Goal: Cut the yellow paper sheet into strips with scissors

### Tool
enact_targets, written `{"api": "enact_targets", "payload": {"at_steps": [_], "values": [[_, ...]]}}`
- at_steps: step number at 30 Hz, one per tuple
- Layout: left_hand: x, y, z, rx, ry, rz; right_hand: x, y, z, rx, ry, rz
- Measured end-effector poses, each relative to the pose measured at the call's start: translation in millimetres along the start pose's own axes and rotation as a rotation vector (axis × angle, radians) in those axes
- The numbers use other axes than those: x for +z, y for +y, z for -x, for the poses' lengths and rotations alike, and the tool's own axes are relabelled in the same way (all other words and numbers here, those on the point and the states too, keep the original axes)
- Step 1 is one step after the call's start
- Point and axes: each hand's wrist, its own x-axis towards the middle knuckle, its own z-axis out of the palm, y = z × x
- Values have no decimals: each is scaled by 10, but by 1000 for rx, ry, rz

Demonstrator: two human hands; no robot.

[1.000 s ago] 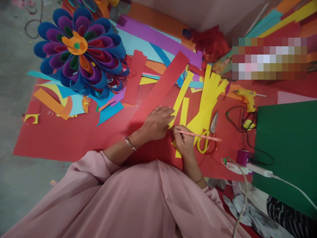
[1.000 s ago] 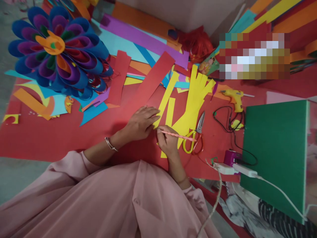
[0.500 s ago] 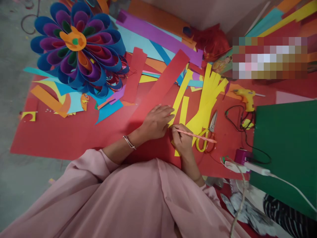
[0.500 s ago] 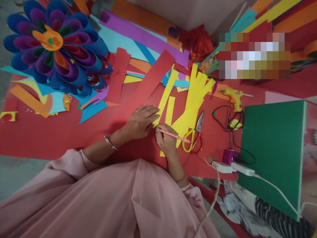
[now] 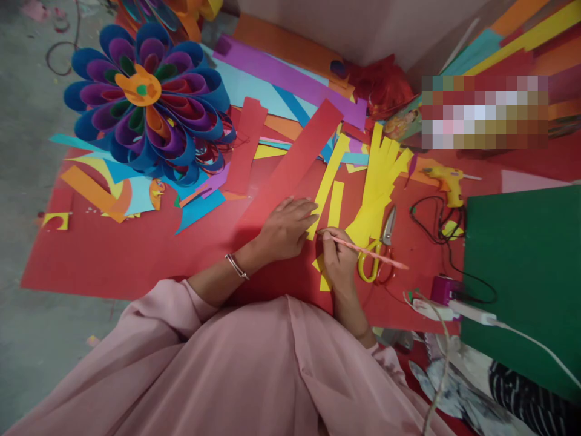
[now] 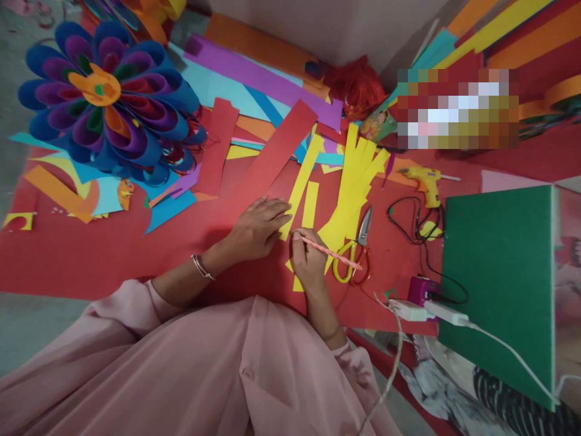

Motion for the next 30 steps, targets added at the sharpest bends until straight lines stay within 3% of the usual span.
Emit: {"api": "enact_targets", "payload": {"at_steps": [7,12,16,18,21,27,30], "values": [[24,-13,12,0,5,16,-33,-17,-16,19,-121,3],[3,-9,8,-14,-14,5,-20,7,-25,20,-61,11],[-6,-8,22,7,-19,-38,-44,-8,-16,4,-194,-47],[6,-24,30,15,-14,-74,-94,-33,-11,-5,-195,-88],[26,-64,26,11,-35,-121,-280,-16,-26,57,-33,47],[18,12,94,87,-166,-132,-997,311,-173,276,343,471],[16,90,185,100,-215,-118,-1048,317,-244,136,367,534]]}}
